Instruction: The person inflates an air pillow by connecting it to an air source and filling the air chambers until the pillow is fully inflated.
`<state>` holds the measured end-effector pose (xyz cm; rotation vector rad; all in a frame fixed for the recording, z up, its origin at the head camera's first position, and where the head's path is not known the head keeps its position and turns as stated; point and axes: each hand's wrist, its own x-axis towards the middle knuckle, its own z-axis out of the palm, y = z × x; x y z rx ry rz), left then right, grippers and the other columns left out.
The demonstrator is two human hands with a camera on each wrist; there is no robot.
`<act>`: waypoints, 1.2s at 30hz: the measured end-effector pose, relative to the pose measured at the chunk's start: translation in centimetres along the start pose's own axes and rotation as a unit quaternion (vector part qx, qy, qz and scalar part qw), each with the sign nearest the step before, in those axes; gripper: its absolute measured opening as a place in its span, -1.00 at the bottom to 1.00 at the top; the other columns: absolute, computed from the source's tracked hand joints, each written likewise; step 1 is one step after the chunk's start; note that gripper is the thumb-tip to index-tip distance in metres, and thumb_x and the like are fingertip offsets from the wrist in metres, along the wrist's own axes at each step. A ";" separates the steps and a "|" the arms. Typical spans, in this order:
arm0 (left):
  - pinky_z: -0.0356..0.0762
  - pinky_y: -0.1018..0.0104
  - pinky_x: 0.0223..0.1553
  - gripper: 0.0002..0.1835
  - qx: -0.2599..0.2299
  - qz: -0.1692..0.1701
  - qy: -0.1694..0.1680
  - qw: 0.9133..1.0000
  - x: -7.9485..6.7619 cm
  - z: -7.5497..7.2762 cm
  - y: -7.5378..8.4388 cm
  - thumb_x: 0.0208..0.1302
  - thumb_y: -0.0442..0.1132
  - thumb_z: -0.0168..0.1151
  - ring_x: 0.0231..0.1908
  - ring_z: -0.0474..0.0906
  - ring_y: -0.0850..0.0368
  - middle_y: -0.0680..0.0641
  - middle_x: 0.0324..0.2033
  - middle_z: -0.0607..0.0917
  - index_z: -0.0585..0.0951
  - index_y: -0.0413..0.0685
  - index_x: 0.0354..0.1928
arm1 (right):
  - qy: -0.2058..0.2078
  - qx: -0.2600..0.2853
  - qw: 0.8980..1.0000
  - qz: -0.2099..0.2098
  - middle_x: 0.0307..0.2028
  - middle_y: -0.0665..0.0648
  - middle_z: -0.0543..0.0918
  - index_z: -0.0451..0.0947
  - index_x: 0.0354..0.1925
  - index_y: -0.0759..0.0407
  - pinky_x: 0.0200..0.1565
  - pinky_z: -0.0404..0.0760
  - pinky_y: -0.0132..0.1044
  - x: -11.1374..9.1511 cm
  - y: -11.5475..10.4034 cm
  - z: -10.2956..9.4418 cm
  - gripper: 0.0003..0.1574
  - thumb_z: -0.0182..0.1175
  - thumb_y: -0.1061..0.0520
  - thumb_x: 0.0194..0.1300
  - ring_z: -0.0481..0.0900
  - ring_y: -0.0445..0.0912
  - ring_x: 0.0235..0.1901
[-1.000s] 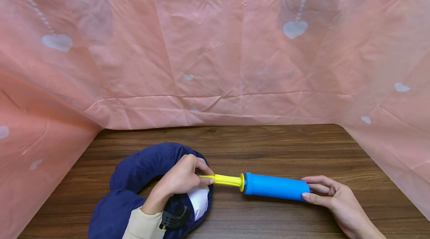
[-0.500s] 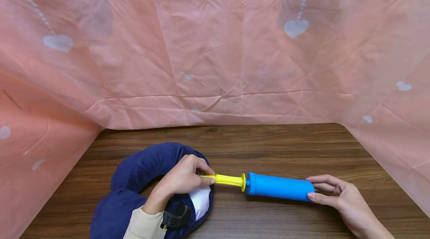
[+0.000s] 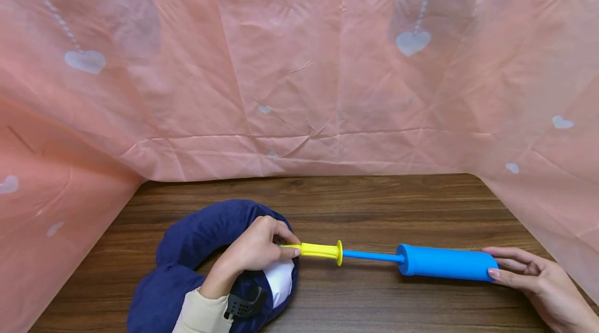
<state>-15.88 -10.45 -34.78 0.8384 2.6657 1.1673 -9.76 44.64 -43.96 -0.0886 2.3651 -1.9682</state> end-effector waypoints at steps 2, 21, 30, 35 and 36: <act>0.49 0.45 -0.29 -0.95 0.002 0.002 0.002 1.000 0.0 0.0 0.0 0.24 -0.27 0.57 -0.34 0.56 0.37 0.11 -0.35 0.83 0.91 -0.01 -0.26 | -0.003 0.002 1.000 -0.003 0.11 -0.32 0.78 0.67 0.35 0.08 -0.09 0.62 -0.49 -0.1 0.2 -0.6 -0.44 0.11 0.45 0.56 0.65 -0.47 0.07; 0.49 0.45 -0.24 -0.95 0.000 0.013 0.010 1.000 0.0 -0.2 0.0 0.24 -0.28 0.58 -0.35 0.54 0.41 0.13 -0.39 0.81 0.90 -0.04 -0.26 | 0.020 0.026 0.998 0.053 -0.03 -0.21 0.86 0.75 0.20 -0.19 -0.10 0.69 -0.37 0.8 -2.4 6.0 -0.49 0.25 0.35 0.52 0.80 -0.23 -0.08; 0.49 0.46 -0.24 -0.95 0.002 0.021 0.012 1.000 0.0 -0.2 0.0 0.23 -0.30 0.58 -0.35 0.53 0.43 0.14 -0.40 0.80 0.90 -0.03 -0.26 | 0.029 0.002 0.997 0.068 -0.04 -0.18 0.87 0.73 0.23 0.00 -0.08 0.69 -0.32 1.4 -3.8 10.4 -0.57 0.38 0.25 0.46 0.80 -0.19 -0.09; 0.49 0.46 -0.23 -0.95 0.008 0.024 0.008 1.000 0.0 0.1 0.1 0.23 -0.30 0.58 -0.34 0.53 0.45 0.15 -0.40 0.80 0.90 -0.04 -0.27 | 0.024 -0.009 0.997 0.067 -0.04 -0.19 0.86 0.72 0.24 0.03 -0.08 0.71 -0.29 1.4 -4.0 11.7 -0.57 0.41 0.22 0.44 0.81 -0.16 -0.10; 0.49 0.46 -0.24 -0.95 0.009 0.024 0.008 1.000 0.1 0.1 0.1 0.22 -0.30 0.58 -0.34 0.53 0.45 0.15 -0.40 0.80 0.90 -0.04 -0.27 | 0.024 -0.012 0.997 0.065 -0.04 -0.19 0.86 0.71 0.24 0.05 -0.08 0.71 -0.29 1.3 -4.1 11.8 -0.56 0.41 0.22 0.43 0.81 -0.16 -0.10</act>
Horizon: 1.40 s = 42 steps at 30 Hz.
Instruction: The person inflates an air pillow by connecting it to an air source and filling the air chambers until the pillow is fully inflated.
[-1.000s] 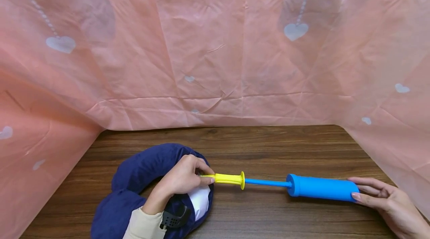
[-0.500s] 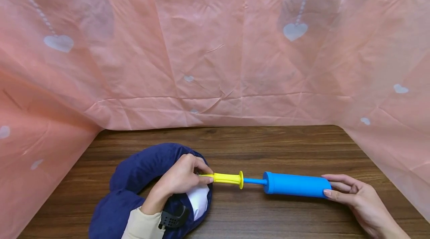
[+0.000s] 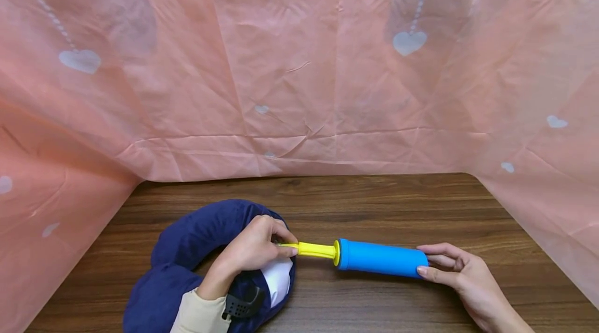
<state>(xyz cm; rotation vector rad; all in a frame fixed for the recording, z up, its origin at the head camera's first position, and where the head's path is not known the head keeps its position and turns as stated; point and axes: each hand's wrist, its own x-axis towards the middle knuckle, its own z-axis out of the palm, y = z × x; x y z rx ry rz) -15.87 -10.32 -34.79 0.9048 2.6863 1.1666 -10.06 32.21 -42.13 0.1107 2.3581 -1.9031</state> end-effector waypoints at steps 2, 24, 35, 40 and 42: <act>0.49 0.46 -0.24 -0.95 0.003 -0.001 0.001 1.000 0.1 0.1 0.0 0.22 -0.30 0.58 -0.34 0.53 0.45 0.15 -0.40 0.80 0.90 -0.04 -0.27 | 0.002 -0.004 1.000 -0.001 -0.04 -0.19 0.86 0.70 0.25 0.06 -0.08 0.70 -0.30 0.0 -0.1 0.0 -0.56 0.42 0.21 0.44 0.81 -0.16 -0.09; 0.51 0.45 -0.23 -0.93 0.010 -0.003 0.005 1.000 0.3 0.3 0.3 0.24 -0.30 0.57 -0.32 0.56 0.42 0.12 -0.36 0.82 0.90 -0.05 -0.25 | -0.013 0.053 0.996 -0.071 0.09 -0.26 0.82 0.71 0.29 0.06 -0.06 0.67 -0.49 -0.1 4.2 -11.4 -0.45 0.15 0.47 0.53 0.70 -0.43 0.06; 0.51 0.45 -0.24 -0.94 0.010 0.000 0.010 1.000 0.1 0.0 0.2 0.24 -0.31 0.56 -0.35 0.53 0.42 0.12 -0.37 0.81 0.90 -0.06 -0.25 | -0.006 0.054 0.997 -0.049 0.04 -0.27 0.83 0.74 0.25 -0.02 -0.10 0.67 -0.44 0.0 3.2 -9.6 -0.46 0.19 0.44 0.52 0.73 -0.35 -0.01; 0.50 0.46 -0.24 -0.94 0.012 0.010 0.011 1.000 0.0 -0.1 0.2 0.24 -0.34 0.55 -0.36 0.52 0.43 0.11 -0.38 0.80 0.89 -0.08 -0.25 | 0.001 0.051 0.998 -0.034 -0.03 -0.23 0.86 0.78 0.17 -0.12 -0.13 0.69 -0.38 0.1 2.1 -7.0 -0.48 0.24 0.41 0.50 0.78 -0.26 -0.09; 0.50 0.45 -0.24 -0.94 0.015 0.012 0.011 1.000 0.0 -0.2 0.2 0.24 -0.35 0.55 -0.36 0.52 0.42 0.11 -0.38 0.80 0.89 -0.09 -0.25 | 0.002 0.041 0.999 -0.028 -0.06 -0.20 0.87 0.79 0.14 -0.13 -0.13 0.69 -0.37 0.2 1.6 -6.0 -0.51 0.26 0.38 0.49 0.79 -0.24 -0.11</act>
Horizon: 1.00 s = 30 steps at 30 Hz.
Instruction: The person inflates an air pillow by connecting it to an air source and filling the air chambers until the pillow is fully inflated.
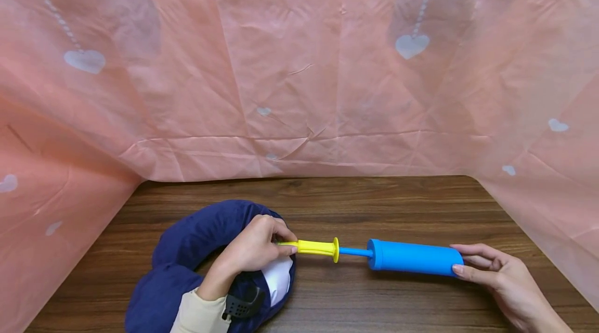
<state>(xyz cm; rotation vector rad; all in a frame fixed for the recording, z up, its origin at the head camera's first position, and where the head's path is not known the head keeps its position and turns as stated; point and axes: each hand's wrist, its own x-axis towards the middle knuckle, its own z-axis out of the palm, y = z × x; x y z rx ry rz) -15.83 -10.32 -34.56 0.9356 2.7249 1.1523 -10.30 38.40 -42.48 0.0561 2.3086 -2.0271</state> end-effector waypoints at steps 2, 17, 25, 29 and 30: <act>0.50 0.45 -0.24 -0.94 0.001 0.001 0.000 1.000 0.0 0.0 0.0 0.24 -0.36 0.55 -0.36 0.52 0.42 0.11 -0.38 0.80 0.89 -0.09 -0.25 | 0.001 -0.010 1.000 0.002 -0.06 -0.18 0.87 0.79 0.15 -0.10 -0.12 0.68 -0.36 0.1 -0.2 1.0 -0.54 0.29 0.36 0.49 0.79 -0.22 -0.11; 0.53 0.43 -0.21 -0.95 0.019 0.017 -0.002 1.000 0.0 0.3 0.3 0.25 -0.35 0.55 -0.34 0.55 0.40 0.10 -0.36 0.81 0.89 -0.07 -0.27 | 0.010 -0.058 0.998 -0.005 -0.07 -0.15 0.88 0.73 0.20 0.19 -0.10 0.67 -0.36 0.0 -1.0 6.0 -0.58 0.43 0.27 0.40 0.80 -0.20 -0.11; 0.52 0.43 -0.21 -0.93 0.013 0.004 -0.004 1.000 0.0 0.4 0.4 0.24 -0.34 0.56 -0.33 0.56 0.39 0.09 -0.36 0.82 0.90 -0.09 -0.25 | 0.005 -0.058 0.998 -0.010 -0.03 -0.20 0.86 0.72 0.22 0.17 -0.09 0.67 -0.36 0.1 -0.8 5.0 -0.58 0.40 0.28 0.43 0.78 -0.24 -0.07; 0.52 0.43 -0.21 -0.93 0.018 -0.012 -0.002 1.000 0.1 0.4 0.6 0.23 -0.32 0.57 -0.32 0.57 0.38 0.10 -0.35 0.83 0.90 -0.07 -0.25 | 0.006 -0.057 0.998 -0.011 -0.02 -0.24 0.85 0.73 0.22 0.15 -0.10 0.67 -0.37 0.1 -0.4 3.7 -0.58 0.39 0.30 0.43 0.76 -0.28 -0.05; 0.52 0.43 -0.22 -0.93 0.020 -0.017 -0.001 1.000 0.1 0.4 0.7 0.22 -0.31 0.57 -0.32 0.57 0.37 0.10 -0.35 0.83 0.90 -0.06 -0.26 | 0.005 -0.054 0.998 -0.008 -0.01 -0.25 0.85 0.73 0.23 0.14 -0.10 0.67 -0.37 0.2 -0.3 3.3 -0.58 0.38 0.30 0.44 0.75 -0.29 -0.04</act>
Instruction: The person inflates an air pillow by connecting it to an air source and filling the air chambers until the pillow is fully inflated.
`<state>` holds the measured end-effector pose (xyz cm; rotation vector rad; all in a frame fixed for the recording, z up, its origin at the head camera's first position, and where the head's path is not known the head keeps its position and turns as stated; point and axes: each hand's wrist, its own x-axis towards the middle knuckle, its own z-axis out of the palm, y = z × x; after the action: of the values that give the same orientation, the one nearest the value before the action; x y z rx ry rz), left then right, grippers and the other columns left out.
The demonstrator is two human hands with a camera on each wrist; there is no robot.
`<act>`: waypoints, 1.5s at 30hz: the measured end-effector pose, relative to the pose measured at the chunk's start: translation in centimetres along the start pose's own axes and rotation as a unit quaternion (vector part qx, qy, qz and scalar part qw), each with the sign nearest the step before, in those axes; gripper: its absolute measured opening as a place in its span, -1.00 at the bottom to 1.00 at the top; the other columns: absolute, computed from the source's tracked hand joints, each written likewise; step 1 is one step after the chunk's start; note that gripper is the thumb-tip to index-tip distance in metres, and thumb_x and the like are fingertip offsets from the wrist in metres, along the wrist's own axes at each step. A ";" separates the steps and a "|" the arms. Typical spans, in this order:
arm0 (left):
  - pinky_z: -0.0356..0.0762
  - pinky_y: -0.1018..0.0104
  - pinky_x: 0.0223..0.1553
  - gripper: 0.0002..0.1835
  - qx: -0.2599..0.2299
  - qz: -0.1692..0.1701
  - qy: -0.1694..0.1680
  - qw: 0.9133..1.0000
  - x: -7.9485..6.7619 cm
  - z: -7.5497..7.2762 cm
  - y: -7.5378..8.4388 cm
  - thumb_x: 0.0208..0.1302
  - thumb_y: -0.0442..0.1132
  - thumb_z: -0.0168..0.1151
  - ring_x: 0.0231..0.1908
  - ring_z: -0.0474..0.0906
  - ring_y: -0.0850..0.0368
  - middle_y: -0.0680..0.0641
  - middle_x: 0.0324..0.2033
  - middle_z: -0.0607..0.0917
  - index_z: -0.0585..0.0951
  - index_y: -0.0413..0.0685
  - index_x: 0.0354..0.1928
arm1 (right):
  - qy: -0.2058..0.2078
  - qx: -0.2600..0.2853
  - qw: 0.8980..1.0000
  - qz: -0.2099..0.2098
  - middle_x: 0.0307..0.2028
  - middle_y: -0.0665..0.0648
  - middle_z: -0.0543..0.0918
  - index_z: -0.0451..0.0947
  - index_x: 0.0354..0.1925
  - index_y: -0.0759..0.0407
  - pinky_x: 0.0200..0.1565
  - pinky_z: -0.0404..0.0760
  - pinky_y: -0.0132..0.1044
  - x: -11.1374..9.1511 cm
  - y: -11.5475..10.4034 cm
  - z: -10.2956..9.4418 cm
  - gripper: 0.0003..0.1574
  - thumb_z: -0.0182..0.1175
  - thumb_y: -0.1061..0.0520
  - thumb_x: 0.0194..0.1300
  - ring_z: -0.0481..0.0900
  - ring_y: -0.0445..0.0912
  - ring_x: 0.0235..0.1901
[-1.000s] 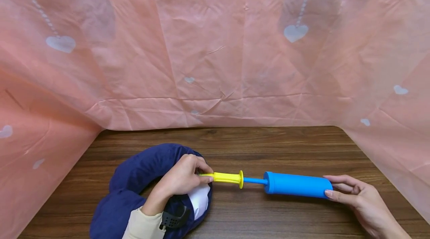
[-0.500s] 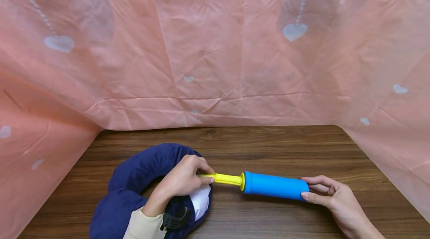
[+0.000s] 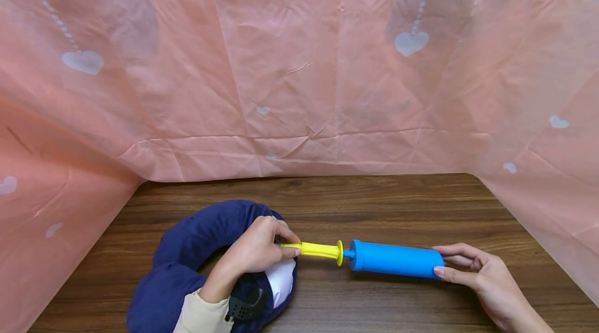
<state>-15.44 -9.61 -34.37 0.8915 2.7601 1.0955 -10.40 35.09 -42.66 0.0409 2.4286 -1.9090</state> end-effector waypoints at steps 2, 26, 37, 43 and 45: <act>0.52 0.42 -0.22 -0.94 0.002 -0.008 0.001 1.000 0.0 0.0 0.1 0.22 -0.31 0.57 -0.32 0.58 0.36 0.10 -0.35 0.83 0.90 -0.05 -0.26 | -0.003 0.004 1.000 0.005 0.01 -0.27 0.84 0.72 0.24 0.13 -0.09 0.67 -0.38 0.0 0.3 -0.9 -0.57 0.36 0.31 0.45 0.74 -0.32 -0.02; 0.52 0.43 -0.21 -0.95 -0.004 -0.002 0.003 1.000 0.1 -0.3 -0.2 0.24 -0.30 0.57 -0.32 0.58 0.39 0.12 -0.35 0.82 0.90 -0.02 -0.26 | -0.040 0.078 0.996 -0.015 0.06 -0.27 0.82 0.74 0.24 -0.13 -0.09 0.66 -0.46 0.0 3.2 -8.5 -0.41 0.11 0.44 0.57 0.71 -0.38 0.01; 0.51 0.45 -0.24 -0.95 -0.011 0.012 0.004 1.000 -0.1 -0.4 -0.4 0.24 -0.32 0.57 -0.35 0.54 0.44 0.13 -0.38 0.81 0.90 -0.04 -0.26 | -0.063 0.078 0.995 0.007 0.00 -0.14 0.86 0.73 0.19 -0.21 -0.04 0.68 -0.37 0.5 1.2 -3.6 -0.46 0.17 0.38 0.56 0.77 -0.19 -0.07; 0.51 0.44 -0.23 -0.94 -0.014 0.017 -0.001 1.000 -0.1 -0.3 -0.4 0.24 -0.32 0.57 -0.34 0.54 0.42 0.14 -0.39 0.80 0.90 -0.04 -0.26 | -0.054 0.057 0.997 0.019 0.00 -0.16 0.86 0.74 0.19 -0.13 -0.06 0.66 -0.33 0.5 0.4 -1.0 -0.55 0.26 0.32 0.52 0.78 -0.17 -0.08; 0.51 0.43 -0.22 -0.94 -0.014 0.020 -0.003 1.000 -0.1 -0.2 -0.3 0.25 -0.32 0.57 -0.34 0.55 0.42 0.14 -0.38 0.81 0.90 -0.04 -0.26 | -0.048 0.049 0.997 0.022 0.00 -0.17 0.86 0.74 0.20 -0.09 -0.05 0.66 -0.33 0.5 0.1 -0.2 -0.57 0.29 0.30 0.51 0.78 -0.17 -0.07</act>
<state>-15.62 -9.98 -34.41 0.9486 2.7264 1.1328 -10.86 35.29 -42.76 0.0065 2.2533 -1.9608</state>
